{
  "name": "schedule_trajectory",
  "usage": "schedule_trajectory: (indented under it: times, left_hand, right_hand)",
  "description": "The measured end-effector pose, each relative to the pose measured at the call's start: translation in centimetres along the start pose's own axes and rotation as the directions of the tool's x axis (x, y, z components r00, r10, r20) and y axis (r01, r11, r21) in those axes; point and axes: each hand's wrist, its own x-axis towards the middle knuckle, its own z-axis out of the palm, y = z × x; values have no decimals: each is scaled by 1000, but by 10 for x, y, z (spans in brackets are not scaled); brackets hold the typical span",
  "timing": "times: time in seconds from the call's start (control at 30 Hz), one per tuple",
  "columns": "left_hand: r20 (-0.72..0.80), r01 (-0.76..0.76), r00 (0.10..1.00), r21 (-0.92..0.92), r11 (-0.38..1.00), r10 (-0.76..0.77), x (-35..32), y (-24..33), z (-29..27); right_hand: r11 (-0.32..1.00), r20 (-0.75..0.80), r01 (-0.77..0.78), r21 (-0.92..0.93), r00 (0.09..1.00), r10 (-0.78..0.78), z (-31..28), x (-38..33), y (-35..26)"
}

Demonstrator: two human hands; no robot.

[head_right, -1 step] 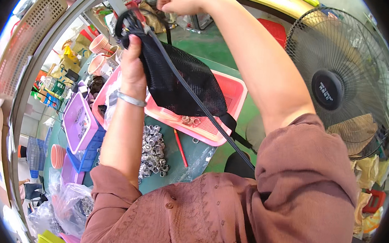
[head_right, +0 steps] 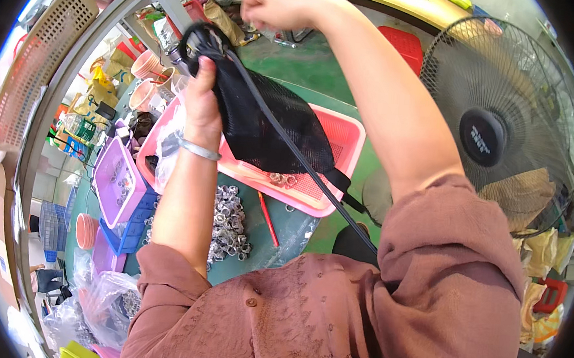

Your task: The person holds small silver-colored metal components by hand, inserting a small white piece into each and using a red-cased tool to secure them. They pick parts from a pile on a green table, place finished ones into a pink tray, and finally place a black mesh bag into the tray.

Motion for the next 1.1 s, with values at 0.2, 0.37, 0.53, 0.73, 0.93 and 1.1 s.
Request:
schedule_trajectory:
  times: [0.2,0.37,0.53,0.73,0.93,1.1]
  left_hand:
    - [-14,159,987,-93,983,-161,8,-12,3]
    - [102,103,989,67,992,-109,16,2,21]
    - [55,170,980,269,948,-191,10,20,-3]
    - [18,178,982,255,950,-189,0,-9,-41]
    - [23,226,972,176,958,-234,-1,-9,-39]
    - [-22,259,965,266,929,-263,-1,-2,-35]
  right_hand:
    - [895,254,-148,421,966,40,41,-40,34]
    - [905,98,-133,405,990,102,80,-47,43]
    - [969,64,-226,99,973,220,75,-50,21]
    - [983,50,-184,6,982,184,99,-61,23]
    - [982,-190,174,-79,964,-186,43,-19,-5]
    - [961,847,193,198,459,-267,64,-25,-42]
